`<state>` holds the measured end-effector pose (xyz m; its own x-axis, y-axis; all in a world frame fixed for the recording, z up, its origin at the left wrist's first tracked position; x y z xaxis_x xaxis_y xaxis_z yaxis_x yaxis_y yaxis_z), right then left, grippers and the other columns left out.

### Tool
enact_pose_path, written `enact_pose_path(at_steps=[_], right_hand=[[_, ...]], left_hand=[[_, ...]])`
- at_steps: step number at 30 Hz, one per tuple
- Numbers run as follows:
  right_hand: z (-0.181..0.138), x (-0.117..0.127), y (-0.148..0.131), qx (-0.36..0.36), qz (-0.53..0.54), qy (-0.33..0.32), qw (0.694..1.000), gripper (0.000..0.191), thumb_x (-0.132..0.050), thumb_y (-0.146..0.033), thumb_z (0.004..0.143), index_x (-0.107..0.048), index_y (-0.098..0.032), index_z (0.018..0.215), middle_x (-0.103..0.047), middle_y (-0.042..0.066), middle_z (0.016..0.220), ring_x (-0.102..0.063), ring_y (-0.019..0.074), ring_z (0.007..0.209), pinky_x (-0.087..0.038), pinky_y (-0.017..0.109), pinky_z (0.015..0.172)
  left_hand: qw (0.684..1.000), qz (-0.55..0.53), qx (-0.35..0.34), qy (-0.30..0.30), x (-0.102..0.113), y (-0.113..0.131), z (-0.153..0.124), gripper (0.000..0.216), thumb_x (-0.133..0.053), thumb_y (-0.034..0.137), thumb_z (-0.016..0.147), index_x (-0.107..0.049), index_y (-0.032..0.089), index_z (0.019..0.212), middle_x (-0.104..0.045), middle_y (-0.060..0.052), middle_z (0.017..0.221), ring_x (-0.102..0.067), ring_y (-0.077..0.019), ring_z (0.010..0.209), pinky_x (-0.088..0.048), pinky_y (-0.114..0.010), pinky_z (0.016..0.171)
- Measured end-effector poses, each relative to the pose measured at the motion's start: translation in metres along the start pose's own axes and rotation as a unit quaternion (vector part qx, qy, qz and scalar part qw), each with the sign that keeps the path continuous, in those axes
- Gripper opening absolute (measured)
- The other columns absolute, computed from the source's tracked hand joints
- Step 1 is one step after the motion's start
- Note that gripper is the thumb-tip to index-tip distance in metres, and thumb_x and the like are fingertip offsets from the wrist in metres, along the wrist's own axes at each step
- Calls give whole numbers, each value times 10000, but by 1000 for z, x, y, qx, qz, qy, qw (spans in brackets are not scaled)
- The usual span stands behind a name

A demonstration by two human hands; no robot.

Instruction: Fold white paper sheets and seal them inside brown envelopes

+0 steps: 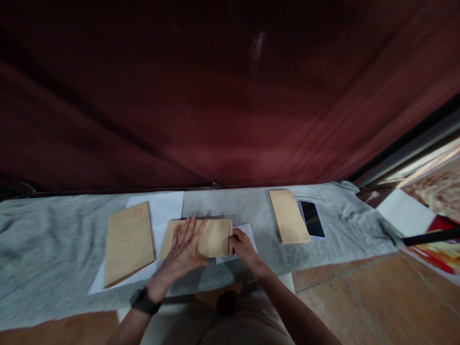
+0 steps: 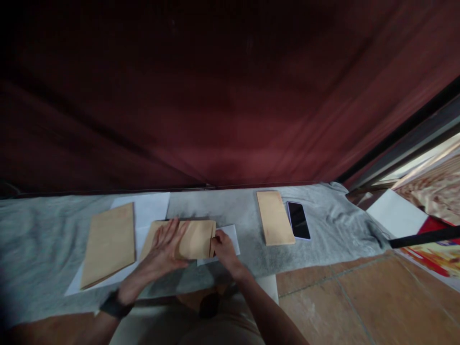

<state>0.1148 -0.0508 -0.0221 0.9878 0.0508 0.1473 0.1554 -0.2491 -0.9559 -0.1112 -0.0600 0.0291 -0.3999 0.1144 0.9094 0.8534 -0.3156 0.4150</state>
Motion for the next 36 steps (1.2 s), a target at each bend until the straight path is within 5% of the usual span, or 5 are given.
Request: enact_pose_path(at_steps=[7,14,22,30,36], right_hand=[[-2,9,0,23,-17,17,999,155,-507,-191,794,-647,-212,857,-614,-34,682,-581,138,664,-443,198,579],[-1,15,-3,40,-17,8,999,186,-510,-201,790,-679,-210,869,-664,-13,748,-616,152,740,-494,224,659],[-2,-5,2,-9,47,-41,998,174,-542,-276,850,-648,-215,974,-658,-28,772,-590,126,568,-512,210,470],[-19,7,-17,201,-208,68,955,380,-490,-158,920,-689,-205,1240,-701,132,1210,-666,269,1091,-551,415,982],[-23,27,-29,176,-273,-49,945,309,-470,-84,907,-750,-209,948,-754,45,900,-690,188,817,-522,265,769]], left_hand=[[984,69,-50,-156,-4,-26,31,1254,-850,460,583,-238,280,1662,-241,-186,1724,-151,-403,1607,-69,-627,1267],[988,115,-46,-93,21,-3,20,1214,-857,461,584,-298,283,1647,-377,-180,1647,-306,-424,1540,-98,-618,1270],[990,134,-19,-29,35,-8,-22,1122,-785,401,677,-243,304,1655,-541,-152,1492,-488,-406,1397,-44,-683,1253],[994,111,5,-19,11,-14,-32,1195,-798,349,642,-185,284,1666,-496,-156,1526,-453,-400,1427,-120,-623,1270],[994,96,-37,-25,12,-2,-22,1172,-799,314,658,-202,260,1665,-490,-174,1532,-433,-407,1448,-136,-629,1271]])
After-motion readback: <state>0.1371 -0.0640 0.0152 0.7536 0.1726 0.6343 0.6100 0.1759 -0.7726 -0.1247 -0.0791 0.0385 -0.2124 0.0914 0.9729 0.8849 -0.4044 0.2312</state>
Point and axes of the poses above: each hand's wrist, its own z-axis towards the middle knuckle, its own x-axis out of the back of the hand, y = z × x, the point moved 2 cm from there along z, towards the middle knuckle
